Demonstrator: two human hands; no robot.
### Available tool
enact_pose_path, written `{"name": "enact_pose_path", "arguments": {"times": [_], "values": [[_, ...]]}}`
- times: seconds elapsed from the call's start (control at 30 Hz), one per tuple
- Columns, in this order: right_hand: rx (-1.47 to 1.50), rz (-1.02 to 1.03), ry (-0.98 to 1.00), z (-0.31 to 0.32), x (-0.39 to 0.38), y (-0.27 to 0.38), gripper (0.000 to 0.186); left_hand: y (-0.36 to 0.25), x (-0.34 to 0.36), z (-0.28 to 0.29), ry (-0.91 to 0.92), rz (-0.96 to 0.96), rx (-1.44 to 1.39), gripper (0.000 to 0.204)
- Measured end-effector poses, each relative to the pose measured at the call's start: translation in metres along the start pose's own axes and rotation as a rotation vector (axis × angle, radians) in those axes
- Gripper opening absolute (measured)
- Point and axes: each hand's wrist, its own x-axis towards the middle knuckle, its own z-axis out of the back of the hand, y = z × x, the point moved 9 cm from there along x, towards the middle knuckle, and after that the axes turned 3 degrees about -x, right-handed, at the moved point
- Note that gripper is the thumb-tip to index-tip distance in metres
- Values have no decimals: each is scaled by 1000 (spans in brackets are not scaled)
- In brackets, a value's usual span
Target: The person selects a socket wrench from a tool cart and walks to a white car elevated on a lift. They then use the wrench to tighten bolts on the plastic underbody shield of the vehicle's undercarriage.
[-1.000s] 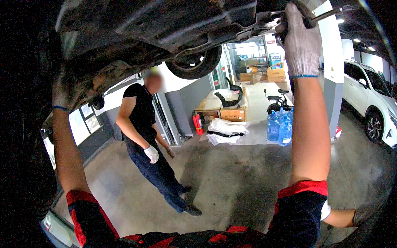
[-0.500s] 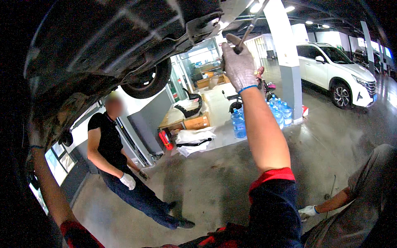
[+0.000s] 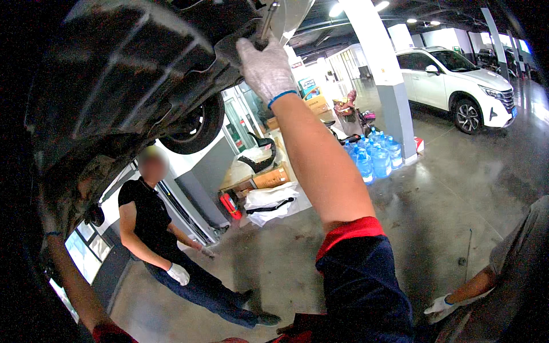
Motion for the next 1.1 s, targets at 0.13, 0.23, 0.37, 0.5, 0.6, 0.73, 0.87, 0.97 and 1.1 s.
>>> {"name": "enact_pose_path", "arguments": {"times": [0.13, 0.23, 0.37, 0.5, 0.6, 0.73, 0.87, 0.97, 1.1], "values": [[149, 111, 10, -11, 9, 4, 44, 2, 4, 2, 31, -56, 153, 51], [355, -97, 144, -23, 9, -5, 39, -21, 3, -1, 68, -343, 769, 53], [369, -66, 100, -28, 14, -9, 41, -19, 25, 24, 83, -183, 384, 53], [131, 59, -76, -30, 25, -28, 64, -5, -6, -1, -16, 38, -157, 50], [229, -26, 5, -28, 6, -26, 66, -14, 6, 6, -31, 70, -87, 52], [325, -222, 140, -28, -64, -37, 71, -50, -32, -33, -37, 115, 65, 56], [137, -433, 664, -57, -175, -41, 73, -65, -39, -26, -106, 97, 105, 63], [108, -580, 1010, -81, -253, -47, 68, -91, -28, -35, -94, 135, 98, 66], [-456, -100, 1667, -82, -331, -20, 48, -58, -14, -53, -108, 212, -465, 54]]}}
